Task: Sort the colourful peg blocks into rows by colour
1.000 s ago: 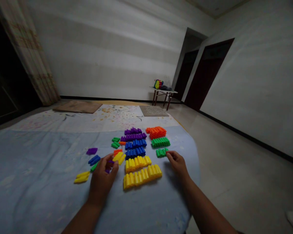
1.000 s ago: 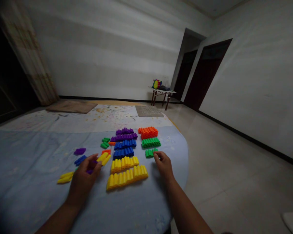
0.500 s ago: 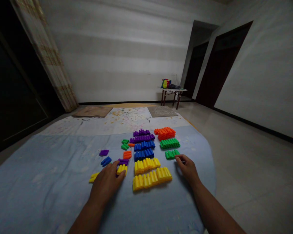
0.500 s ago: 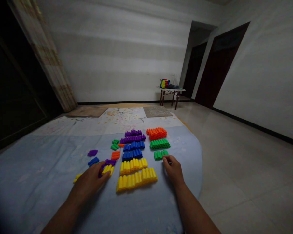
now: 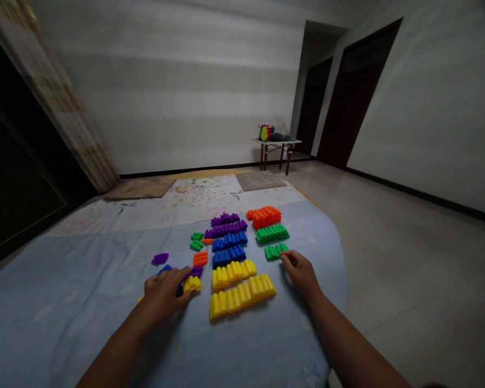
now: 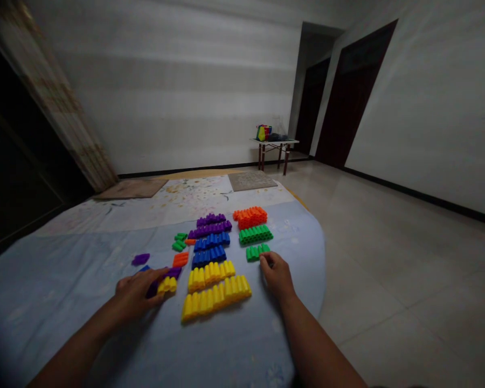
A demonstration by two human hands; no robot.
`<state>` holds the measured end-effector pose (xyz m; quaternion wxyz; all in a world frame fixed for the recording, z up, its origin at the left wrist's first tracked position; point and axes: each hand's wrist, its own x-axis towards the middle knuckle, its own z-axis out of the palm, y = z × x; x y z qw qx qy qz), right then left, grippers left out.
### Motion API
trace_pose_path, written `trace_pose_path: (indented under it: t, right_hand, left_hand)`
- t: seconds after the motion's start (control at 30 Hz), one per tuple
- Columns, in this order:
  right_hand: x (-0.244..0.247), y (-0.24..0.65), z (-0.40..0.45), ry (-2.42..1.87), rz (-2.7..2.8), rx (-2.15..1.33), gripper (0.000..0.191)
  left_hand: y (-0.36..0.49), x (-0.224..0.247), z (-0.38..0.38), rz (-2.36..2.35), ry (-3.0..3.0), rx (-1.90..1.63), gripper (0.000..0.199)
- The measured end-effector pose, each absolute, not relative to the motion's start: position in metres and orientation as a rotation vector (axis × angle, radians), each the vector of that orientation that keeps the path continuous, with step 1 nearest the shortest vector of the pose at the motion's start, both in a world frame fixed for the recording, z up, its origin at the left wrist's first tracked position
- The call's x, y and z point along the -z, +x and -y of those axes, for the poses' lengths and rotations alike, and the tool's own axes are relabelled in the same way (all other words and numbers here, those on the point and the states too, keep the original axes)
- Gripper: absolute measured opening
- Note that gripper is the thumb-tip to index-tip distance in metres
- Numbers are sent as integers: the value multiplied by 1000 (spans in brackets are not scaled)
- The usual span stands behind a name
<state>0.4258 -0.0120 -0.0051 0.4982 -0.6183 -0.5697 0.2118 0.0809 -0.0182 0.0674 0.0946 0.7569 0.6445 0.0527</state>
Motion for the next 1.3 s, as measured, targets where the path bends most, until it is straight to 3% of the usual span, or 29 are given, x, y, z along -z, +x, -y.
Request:
trace_pose_path:
  t: [0.27,0.5,1.0,1.3]
  right_hand:
    - [3,424,12,-1499,1377,-515,31]
    - [4,425,12,-1500,1374,-535,29]
    - [2,424,12,-1487,1370,-542,28]
    - [5,427,15,-1477,1344,-580,35]
  left_hand:
    - [153,-92,10,-1704,2277,-383,48]
    - [215,-77,-8,-1646,2236,-283,50]
    - [217,-74,-15,-1680,2307,-41,54]
    - [191,-80,-12,-1732,2202,-424,38]
